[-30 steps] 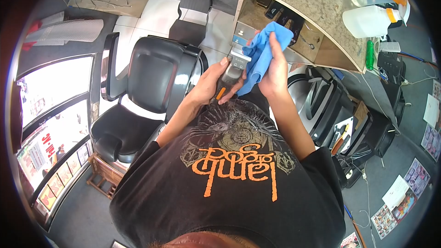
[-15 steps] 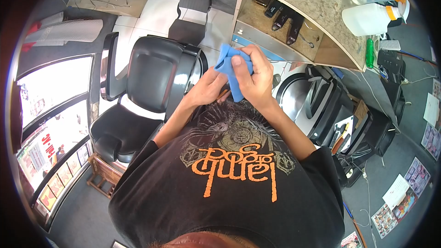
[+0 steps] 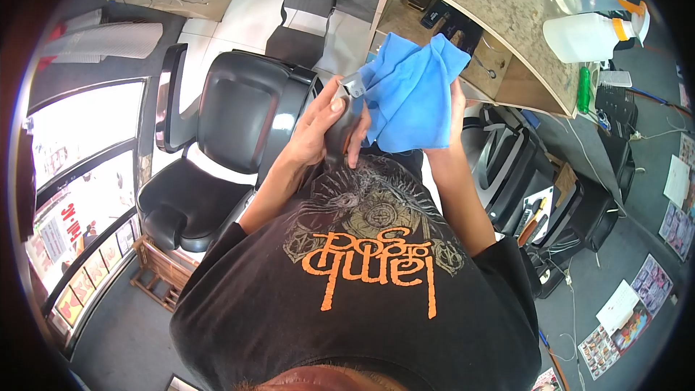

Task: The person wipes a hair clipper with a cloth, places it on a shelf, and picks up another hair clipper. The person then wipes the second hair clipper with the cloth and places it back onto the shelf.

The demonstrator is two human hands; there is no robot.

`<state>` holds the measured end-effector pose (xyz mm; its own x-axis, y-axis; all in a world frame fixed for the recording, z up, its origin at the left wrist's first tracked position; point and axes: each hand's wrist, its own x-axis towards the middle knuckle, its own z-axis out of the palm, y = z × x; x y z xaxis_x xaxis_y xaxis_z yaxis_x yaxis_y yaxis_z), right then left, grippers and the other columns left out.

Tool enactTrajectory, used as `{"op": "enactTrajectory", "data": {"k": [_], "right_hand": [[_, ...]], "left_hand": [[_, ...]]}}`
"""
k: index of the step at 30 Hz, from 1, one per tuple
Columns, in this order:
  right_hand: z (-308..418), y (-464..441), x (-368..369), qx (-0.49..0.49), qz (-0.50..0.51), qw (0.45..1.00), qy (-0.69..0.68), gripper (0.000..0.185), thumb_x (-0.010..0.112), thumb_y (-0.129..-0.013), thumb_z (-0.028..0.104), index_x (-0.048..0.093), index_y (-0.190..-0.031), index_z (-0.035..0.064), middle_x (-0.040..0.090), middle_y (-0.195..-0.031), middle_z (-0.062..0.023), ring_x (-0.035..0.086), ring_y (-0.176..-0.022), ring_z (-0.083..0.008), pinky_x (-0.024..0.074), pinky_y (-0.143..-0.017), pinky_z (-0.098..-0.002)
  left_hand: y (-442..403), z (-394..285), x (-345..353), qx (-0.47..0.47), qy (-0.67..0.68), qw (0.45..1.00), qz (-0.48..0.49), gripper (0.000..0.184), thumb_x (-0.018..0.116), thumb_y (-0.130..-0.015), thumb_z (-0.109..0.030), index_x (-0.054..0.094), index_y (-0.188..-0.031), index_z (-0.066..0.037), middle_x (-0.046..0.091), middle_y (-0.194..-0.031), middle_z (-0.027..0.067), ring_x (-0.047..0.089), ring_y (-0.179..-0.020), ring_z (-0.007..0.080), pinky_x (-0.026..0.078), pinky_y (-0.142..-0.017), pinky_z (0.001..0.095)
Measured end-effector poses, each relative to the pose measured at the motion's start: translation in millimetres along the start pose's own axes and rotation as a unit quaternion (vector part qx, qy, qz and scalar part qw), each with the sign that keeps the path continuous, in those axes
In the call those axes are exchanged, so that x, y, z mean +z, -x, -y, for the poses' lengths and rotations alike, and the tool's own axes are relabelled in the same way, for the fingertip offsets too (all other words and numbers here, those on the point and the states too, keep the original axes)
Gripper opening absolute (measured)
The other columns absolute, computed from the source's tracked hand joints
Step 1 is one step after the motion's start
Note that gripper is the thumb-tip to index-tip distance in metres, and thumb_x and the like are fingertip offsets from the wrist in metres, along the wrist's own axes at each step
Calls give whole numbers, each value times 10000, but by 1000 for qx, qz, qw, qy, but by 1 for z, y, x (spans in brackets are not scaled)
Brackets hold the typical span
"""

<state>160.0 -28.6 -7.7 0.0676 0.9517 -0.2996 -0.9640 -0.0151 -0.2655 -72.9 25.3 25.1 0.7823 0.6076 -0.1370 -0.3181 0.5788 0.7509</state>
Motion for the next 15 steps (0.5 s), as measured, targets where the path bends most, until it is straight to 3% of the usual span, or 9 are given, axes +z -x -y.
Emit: {"op": "enactTrajectory", "data": {"k": [3, 6, 9, 11, 14, 15], "right_hand": [[-1, -1, 7, 28, 47, 997, -53, 559, 398, -1095, 467, 557, -1407, 31, 638, -1360, -179, 635, -1210, -351, 487, -1091, -517], [2, -1, 9, 35, 32, 998, -45, 557, 381, -1101, 463, 556, -1409, 32, 637, -1363, -178, 626, -1227, -350, 473, -1105, -522], [-2, -1, 41, -26, -201, 971, 129, 566, 370, -1102, 475, 560, -1404, 36, 636, -1367, -173, 615, -1246, -347, 460, -1117, -527], [3, -1, 27, -11, -170, 982, 77, 575, 361, -1100, 489, 563, -1402, 43, 639, -1365, -166, 612, -1250, -345, 455, -1124, -522], [0, 1, 36, -23, -167, 983, 76, 585, 351, -1097, 508, 568, -1397, 54, 646, -1355, -155, 615, -1244, -338, 455, -1124, -510], [-4, 3, 43, -33, -174, 980, 88, 589, 349, -1096, 514, 570, -1395, 58, 648, -1351, -151, 617, -1240, -336, 457, -1122, -505]], "left_hand": [[0, 0, -6, -17, 22, 999, 23, 572, 452, -1079, -514, 438, -1341, -6, 569, -814, 122, 545, -439, 163, 533, -450, 281], [-2, 2, -5, -19, 93, 995, 27, 577, 398, -1093, -514, 469, -1333, 5, 544, -809, 101, 541, -454, 157, 513, -424, 278], [-6, 6, 2, -30, 131, 991, -2, 582, 352, -1106, -518, 480, -1319, 9, 542, -824, 96, 555, -476, 166, 498, -400, 277], [-9, 8, 7, -27, 100, 994, -41, 547, 354, -1111, -502, 465, -1288, 4, 556, -849, 105, 592, -503, 184, 502, -392, 282], [-4, 1, 19, -6, -2, 996, -94, 453, 415, -1109, -454, 415, -1239, -21, 572, -880, 120, 633, -521, 206, 521, -396, 293], [-5, 3, 14, 13, 15, 998, -66, 389, 496, -1095, -393, 366, -1210, -45, 592, -906, 137, 662, -540, 213, 538, -397, 302]]}}
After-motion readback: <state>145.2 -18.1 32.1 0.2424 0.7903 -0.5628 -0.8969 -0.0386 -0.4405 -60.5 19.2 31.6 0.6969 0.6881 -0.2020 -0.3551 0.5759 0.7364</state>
